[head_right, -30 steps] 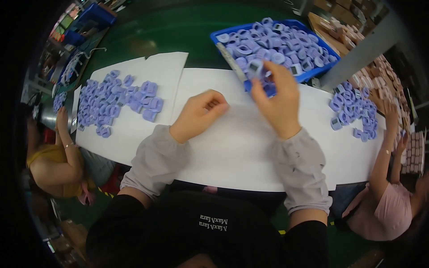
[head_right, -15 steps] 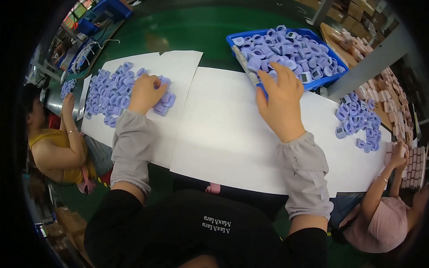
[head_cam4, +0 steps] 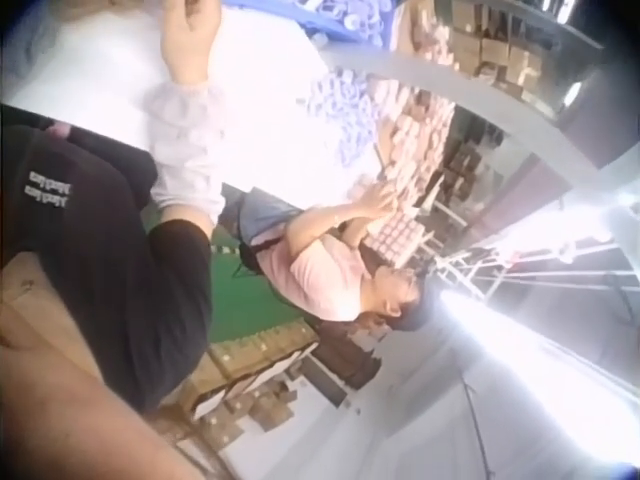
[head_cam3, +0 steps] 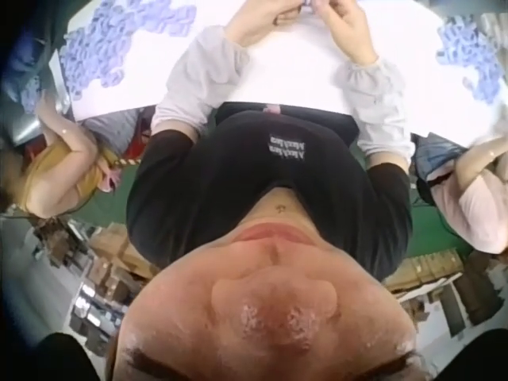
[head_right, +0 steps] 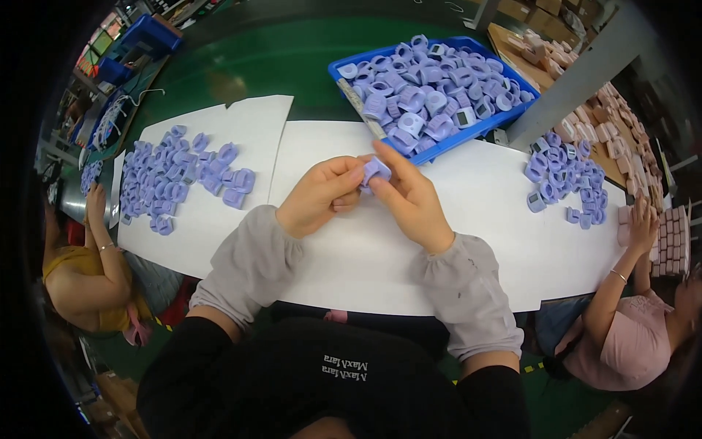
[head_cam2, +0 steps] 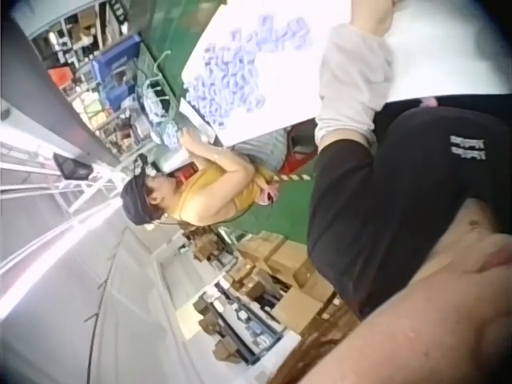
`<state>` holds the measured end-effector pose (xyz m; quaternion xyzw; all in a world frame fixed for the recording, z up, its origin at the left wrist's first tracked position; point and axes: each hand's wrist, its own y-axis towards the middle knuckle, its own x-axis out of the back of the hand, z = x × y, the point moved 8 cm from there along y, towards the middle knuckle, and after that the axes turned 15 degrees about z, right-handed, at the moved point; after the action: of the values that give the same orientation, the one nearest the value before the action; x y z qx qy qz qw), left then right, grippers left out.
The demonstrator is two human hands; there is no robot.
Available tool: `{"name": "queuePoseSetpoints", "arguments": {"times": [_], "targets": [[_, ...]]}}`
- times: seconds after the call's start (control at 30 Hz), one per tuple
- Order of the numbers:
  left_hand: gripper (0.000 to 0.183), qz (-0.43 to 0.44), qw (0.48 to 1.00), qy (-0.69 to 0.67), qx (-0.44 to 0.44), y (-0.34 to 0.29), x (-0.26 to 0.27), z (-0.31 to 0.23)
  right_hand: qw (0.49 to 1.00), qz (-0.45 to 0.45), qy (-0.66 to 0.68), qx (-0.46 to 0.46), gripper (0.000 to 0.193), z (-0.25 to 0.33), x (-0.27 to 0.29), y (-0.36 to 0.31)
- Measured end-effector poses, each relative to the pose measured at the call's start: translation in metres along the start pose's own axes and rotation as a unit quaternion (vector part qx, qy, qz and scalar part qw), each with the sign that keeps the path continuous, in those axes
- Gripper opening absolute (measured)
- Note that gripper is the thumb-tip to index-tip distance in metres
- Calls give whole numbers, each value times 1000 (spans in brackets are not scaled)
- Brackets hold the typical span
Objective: The worker is inspecting small purple plastic electronic components and placing them into a blue storage bin while using a handheld digital counter.
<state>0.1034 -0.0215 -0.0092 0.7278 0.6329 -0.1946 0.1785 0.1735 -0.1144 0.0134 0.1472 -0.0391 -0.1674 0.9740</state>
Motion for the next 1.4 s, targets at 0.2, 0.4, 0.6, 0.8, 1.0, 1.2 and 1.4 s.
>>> {"name": "queuePoseSetpoints", "arguments": {"times": [0.2, 0.4, 0.6, 0.8, 1.0, 1.2, 1.4], "targets": [[21, 45, 998, -48, 22, -7, 2, 11, 996, 80, 8, -24, 42, 9, 5, 1], [18, -19, 986, 168, -13, -7, 4, 7, 965, 91, -245, 7, 34, 18, 0, -5], [14, -31, 833, 514, -200, -18, -14, -32, 991, 103, -54, -71, 31, -5, -16, -9], [21, -42, 929, 353, -104, -14, -1, -13, 999, 46, -25, 3, 41, -1, -14, -4], [27, -18, 974, 204, -94, -10, 2, -1, 998, 8, -41, -35, 47, -9, -5, -9], [25, -11, 964, 251, -85, -11, 2, -1, 997, 22, -60, -35, 49, -7, -6, -8], [23, -13, 960, 261, -102, -10, 2, -1, 999, 23, -41, -26, 50, -6, -5, -8]]}}
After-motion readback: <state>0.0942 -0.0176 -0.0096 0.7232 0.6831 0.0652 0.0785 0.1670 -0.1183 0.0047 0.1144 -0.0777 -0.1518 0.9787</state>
